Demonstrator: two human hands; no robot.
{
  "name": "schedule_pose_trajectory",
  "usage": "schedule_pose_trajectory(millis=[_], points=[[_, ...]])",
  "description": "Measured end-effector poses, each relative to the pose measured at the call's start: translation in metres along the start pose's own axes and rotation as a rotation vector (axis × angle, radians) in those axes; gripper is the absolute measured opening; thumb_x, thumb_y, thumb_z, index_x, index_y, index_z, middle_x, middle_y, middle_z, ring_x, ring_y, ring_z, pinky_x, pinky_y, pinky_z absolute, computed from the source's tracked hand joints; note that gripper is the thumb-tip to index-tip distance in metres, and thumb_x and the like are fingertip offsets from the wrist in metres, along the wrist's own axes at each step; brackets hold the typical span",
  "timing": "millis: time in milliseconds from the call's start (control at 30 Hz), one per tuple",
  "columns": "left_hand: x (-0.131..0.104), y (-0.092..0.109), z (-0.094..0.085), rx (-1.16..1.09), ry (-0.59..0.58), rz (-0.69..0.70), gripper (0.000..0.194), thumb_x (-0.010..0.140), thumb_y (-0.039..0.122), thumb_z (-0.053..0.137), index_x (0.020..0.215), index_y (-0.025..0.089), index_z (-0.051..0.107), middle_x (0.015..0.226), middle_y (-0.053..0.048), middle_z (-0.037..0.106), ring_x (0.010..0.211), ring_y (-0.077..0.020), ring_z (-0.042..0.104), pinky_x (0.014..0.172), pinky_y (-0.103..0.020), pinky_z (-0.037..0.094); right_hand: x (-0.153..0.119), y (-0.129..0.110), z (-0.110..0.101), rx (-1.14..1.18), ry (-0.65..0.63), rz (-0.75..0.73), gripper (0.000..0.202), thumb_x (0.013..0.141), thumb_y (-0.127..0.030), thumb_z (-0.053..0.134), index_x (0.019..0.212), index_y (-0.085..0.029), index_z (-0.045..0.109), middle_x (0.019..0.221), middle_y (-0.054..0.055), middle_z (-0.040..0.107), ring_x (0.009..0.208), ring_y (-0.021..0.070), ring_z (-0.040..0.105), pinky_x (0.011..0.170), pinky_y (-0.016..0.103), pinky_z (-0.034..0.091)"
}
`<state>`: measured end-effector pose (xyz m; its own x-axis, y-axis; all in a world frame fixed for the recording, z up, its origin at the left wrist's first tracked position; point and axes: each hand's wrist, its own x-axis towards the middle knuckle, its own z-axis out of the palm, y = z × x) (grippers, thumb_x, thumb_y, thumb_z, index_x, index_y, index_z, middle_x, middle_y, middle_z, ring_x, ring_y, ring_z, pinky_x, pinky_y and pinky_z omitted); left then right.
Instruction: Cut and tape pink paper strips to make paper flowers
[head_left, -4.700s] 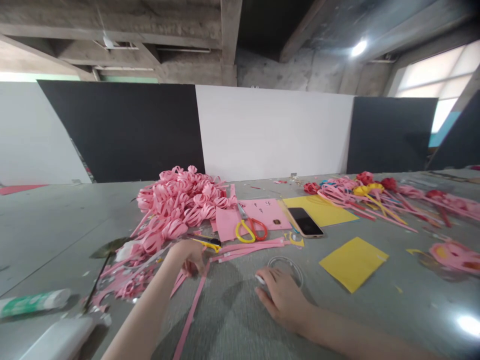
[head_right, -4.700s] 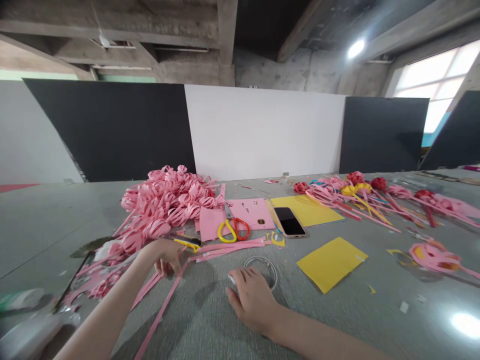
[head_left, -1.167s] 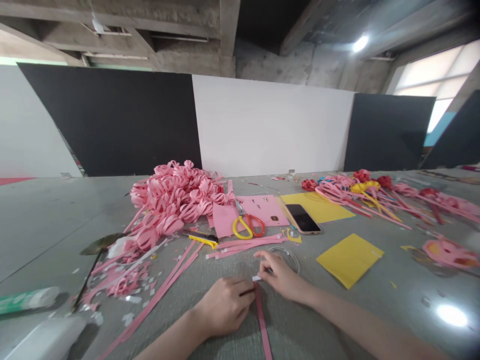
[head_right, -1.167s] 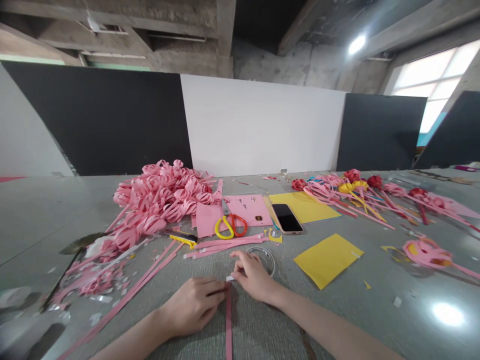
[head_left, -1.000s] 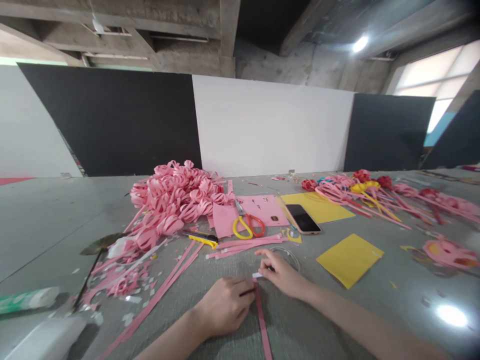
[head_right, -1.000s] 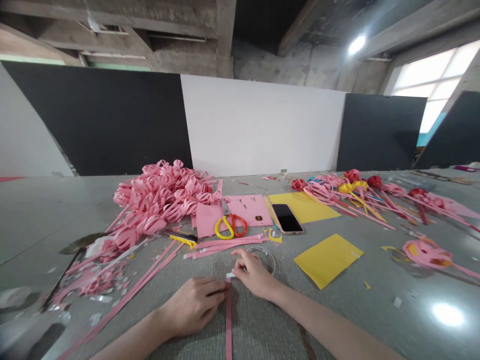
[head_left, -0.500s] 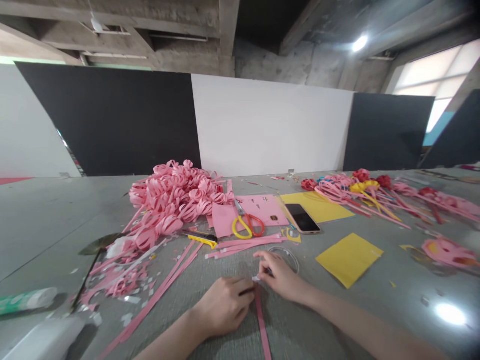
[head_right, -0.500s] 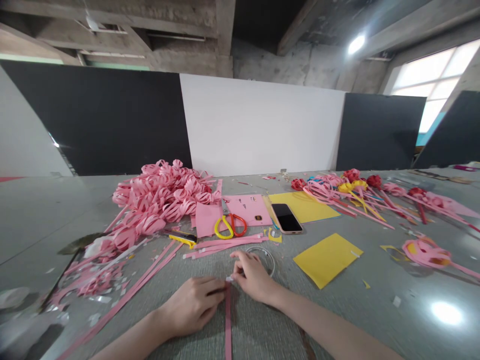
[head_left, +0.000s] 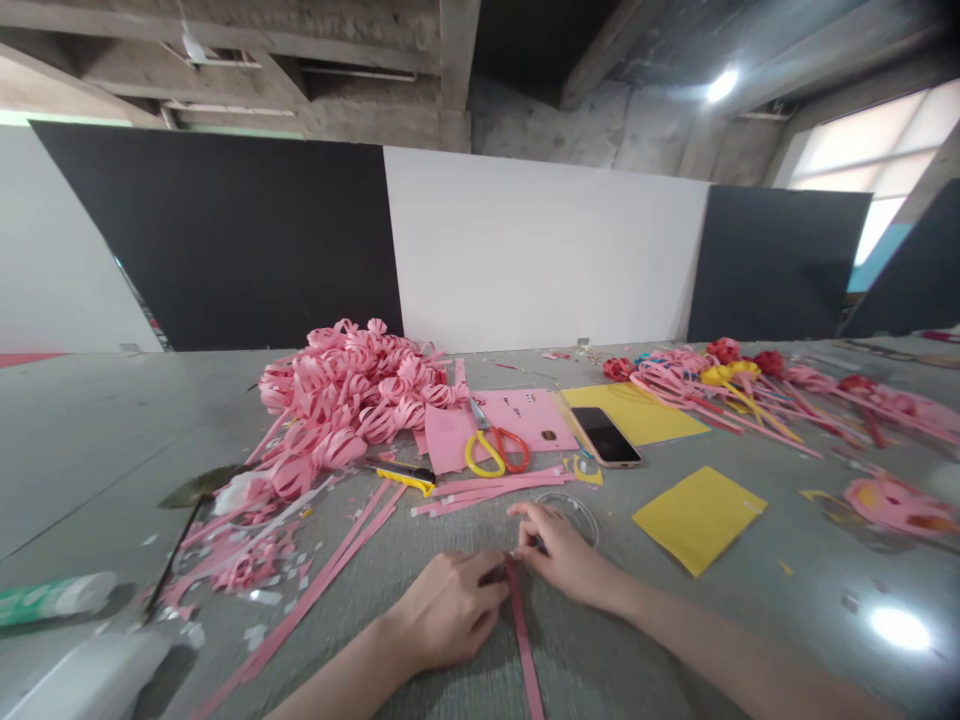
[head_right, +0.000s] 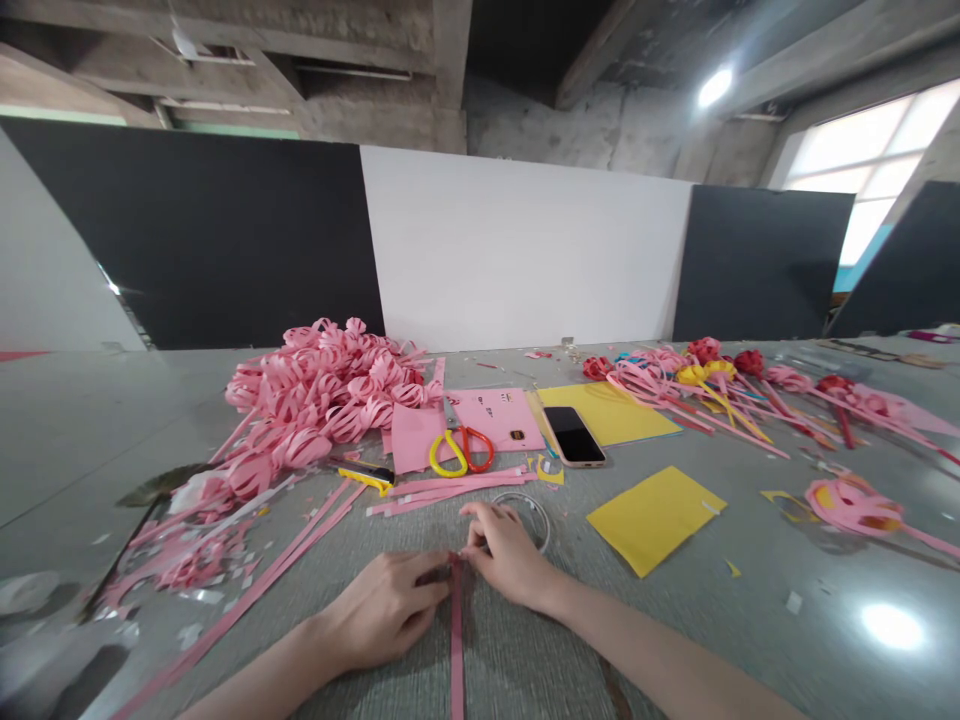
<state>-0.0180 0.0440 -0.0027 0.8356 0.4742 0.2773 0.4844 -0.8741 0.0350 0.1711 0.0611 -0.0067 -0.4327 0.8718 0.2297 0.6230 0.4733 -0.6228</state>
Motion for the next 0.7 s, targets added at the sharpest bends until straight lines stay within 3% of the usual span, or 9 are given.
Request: schedule_pose_trajectory(millis=[167, 267, 367, 467, 700], points=[[0.002, 0.002, -0.001, -0.084, -0.023, -0.04, 0.021, 0.073, 0.01, 0.039, 0.084, 0.019, 0.055, 0.088, -0.004, 0.057, 0.071, -0.0139, 0.055, 0.065, -0.024, 0.045, -0.003, 0.003, 0.006, -0.029, 0.06, -0.061, 0.037, 0.071, -0.006, 0.048, 0.106, -0.017, 0.042, 0.067, -0.002, 0.054, 0.08, 0.0171, 0.05, 0.081, 0.034, 0.033], [0.003, 0.0, -0.002, -0.257, 0.07, -0.147, 0.029, 0.074, 0.009, 0.038, 0.098, 0.02, 0.05, 0.097, -0.004, 0.055, 0.079, -0.0134, 0.055, 0.07, -0.024, 0.045, -0.006, 0.004, 0.008, -0.049, 0.134, -0.125, 0.036, 0.073, -0.005, 0.044, 0.107, -0.018, 0.04, 0.07, -0.001, 0.054, 0.08, 0.017, 0.05, 0.082, 0.034, 0.034], [0.004, -0.005, -0.001, -0.427, 0.202, -0.333, 0.03, 0.077, 0.011, 0.038, 0.105, 0.02, 0.045, 0.101, -0.005, 0.052, 0.066, -0.0097, 0.053, 0.064, -0.022, 0.045, -0.008, 0.003, 0.007, -0.034, 0.18, -0.159, 0.033, 0.079, -0.008, 0.039, 0.109, -0.019, 0.037, 0.076, 0.002, 0.054, 0.084, 0.0183, 0.049, 0.082, 0.035, 0.034], [0.007, -0.009, -0.001, -0.514, 0.254, -0.441, 0.022, 0.078, 0.016, 0.042, 0.099, 0.018, 0.049, 0.091, -0.004, 0.054, 0.054, -0.008, 0.047, 0.056, -0.021, 0.042, -0.01, -0.002, 0.005, -0.067, 0.164, -0.195, 0.03, 0.081, -0.011, 0.036, 0.11, -0.021, 0.036, 0.077, 0.002, 0.054, 0.084, 0.0192, 0.049, 0.086, 0.039, 0.031], [0.013, -0.004, 0.001, -0.566, 0.229, -0.491, 0.01, 0.075, 0.014, 0.044, 0.07, 0.016, 0.053, 0.065, 0.002, 0.052, 0.057, -0.0099, 0.046, 0.054, -0.019, 0.037, -0.014, -0.012, 0.002, -0.171, 0.093, -0.309, 0.036, 0.078, -0.006, 0.036, 0.111, -0.021, 0.036, 0.079, 0.003, 0.053, 0.084, 0.0186, 0.047, 0.091, 0.042, 0.024]])
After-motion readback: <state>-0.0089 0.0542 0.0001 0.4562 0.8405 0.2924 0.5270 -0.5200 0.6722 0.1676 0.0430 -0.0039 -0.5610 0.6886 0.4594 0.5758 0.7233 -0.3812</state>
